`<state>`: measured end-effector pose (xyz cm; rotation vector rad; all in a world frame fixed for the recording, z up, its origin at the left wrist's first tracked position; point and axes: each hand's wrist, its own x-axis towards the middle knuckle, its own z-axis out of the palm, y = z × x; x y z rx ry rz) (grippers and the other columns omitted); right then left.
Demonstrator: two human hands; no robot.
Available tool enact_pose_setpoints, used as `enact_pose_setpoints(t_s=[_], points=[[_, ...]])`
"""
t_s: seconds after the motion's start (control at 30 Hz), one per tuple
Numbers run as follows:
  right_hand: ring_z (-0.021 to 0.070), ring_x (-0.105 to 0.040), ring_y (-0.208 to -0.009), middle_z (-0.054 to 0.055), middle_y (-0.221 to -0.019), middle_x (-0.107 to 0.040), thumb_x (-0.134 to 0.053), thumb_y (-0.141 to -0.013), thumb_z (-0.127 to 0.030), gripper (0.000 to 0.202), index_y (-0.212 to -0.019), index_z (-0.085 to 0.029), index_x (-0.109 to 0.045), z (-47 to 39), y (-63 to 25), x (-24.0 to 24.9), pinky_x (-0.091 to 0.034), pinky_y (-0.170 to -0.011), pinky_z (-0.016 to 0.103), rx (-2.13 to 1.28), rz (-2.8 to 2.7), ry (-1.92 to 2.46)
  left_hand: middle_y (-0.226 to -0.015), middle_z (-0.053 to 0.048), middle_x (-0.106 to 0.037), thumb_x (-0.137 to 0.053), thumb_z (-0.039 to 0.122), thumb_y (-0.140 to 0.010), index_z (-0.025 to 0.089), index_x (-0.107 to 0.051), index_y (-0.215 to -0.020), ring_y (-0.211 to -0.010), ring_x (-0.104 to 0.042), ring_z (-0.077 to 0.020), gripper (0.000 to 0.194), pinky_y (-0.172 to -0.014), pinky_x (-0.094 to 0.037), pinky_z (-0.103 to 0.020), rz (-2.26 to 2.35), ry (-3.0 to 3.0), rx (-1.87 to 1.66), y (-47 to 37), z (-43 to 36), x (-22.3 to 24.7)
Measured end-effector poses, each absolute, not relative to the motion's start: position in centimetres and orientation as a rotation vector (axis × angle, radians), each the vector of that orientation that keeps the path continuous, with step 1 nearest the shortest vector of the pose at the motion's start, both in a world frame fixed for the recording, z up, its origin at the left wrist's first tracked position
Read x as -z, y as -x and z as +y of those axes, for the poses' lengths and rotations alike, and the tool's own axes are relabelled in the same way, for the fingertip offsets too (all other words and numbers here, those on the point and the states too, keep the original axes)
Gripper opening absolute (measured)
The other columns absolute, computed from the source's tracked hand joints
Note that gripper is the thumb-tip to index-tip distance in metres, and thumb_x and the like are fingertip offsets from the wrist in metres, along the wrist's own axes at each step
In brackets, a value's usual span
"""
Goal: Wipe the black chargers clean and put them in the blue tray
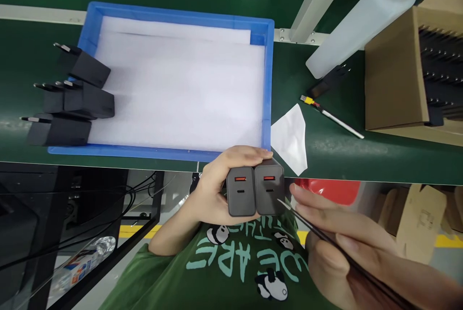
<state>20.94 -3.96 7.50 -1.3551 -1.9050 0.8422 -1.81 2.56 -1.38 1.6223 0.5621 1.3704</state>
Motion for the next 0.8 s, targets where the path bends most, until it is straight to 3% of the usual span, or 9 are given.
enact_pose_setpoints(t_s=[0.17, 0.37, 0.63, 0.8], points=[[0.0214, -0.07, -0.118, 0.002, -0.138, -0.068, -0.043, -0.107, -0.012, 0.042, -0.139, -0.027, -0.065, -3.2, -21.8, -8.1, -0.062, -0.093, 0.016, -0.848, -2.2, 1.233, -0.133, -0.014, -0.071, -0.089, 0.027, -0.079, 0.023, -0.057, -0.143, -0.124, -0.07, -0.0304, 0.072, -0.104, -0.063, -0.046, 0.56, -1.64, -1.368, 1.9, 2.4, 1.3], [0.0217, -0.075, -0.11, 0.003, -0.133, -0.073, -0.061, -0.094, -0.01, 0.044, -0.135, -0.024, -0.065, -5.0, -20.0, -7.4, -0.063, -0.093, 0.016, -0.675, -2.092, 1.391, -0.132, -0.015, -0.071, -0.089, 0.027, -0.078, 0.021, -0.058, -0.143, -0.124, -0.07, -0.0305, 0.073, -0.104, -0.063, -0.044, 0.541, -1.642, -1.385, 1.9, 2.3, 1.4], [0.0227, -0.071, -0.116, 0.0, -0.136, -0.071, -0.056, -0.099, -0.01, 0.038, -0.131, -0.025, -0.068, -4.0, -20.1, -7.9, -0.059, -0.095, 0.011, -0.774, -2.115, 1.365, -0.131, -0.017, -0.071, -0.092, 0.021, -0.074, 0.014, -0.059, -0.141, -0.124, -0.07, -0.0294, 0.075, -0.106, -0.061, -0.04, 0.523, -1.628, -1.404, 1.8, 2.4, 1.4], [0.0234, -0.074, -0.114, 0.002, -0.135, -0.072, -0.063, -0.092, -0.008, 0.042, -0.131, -0.023, -0.068, -4.3, -19.5, -7.6, -0.061, -0.097, 0.017, -0.723, -2.056, 1.39, -0.13, -0.016, -0.072, -0.092, 0.023, -0.073, 0.014, -0.06, -0.139, -0.123, -0.071, -0.0289, 0.074, -0.105, -0.062, -0.038, 0.525, -1.635, -1.415, 1.8, 2.5, 1.2]])
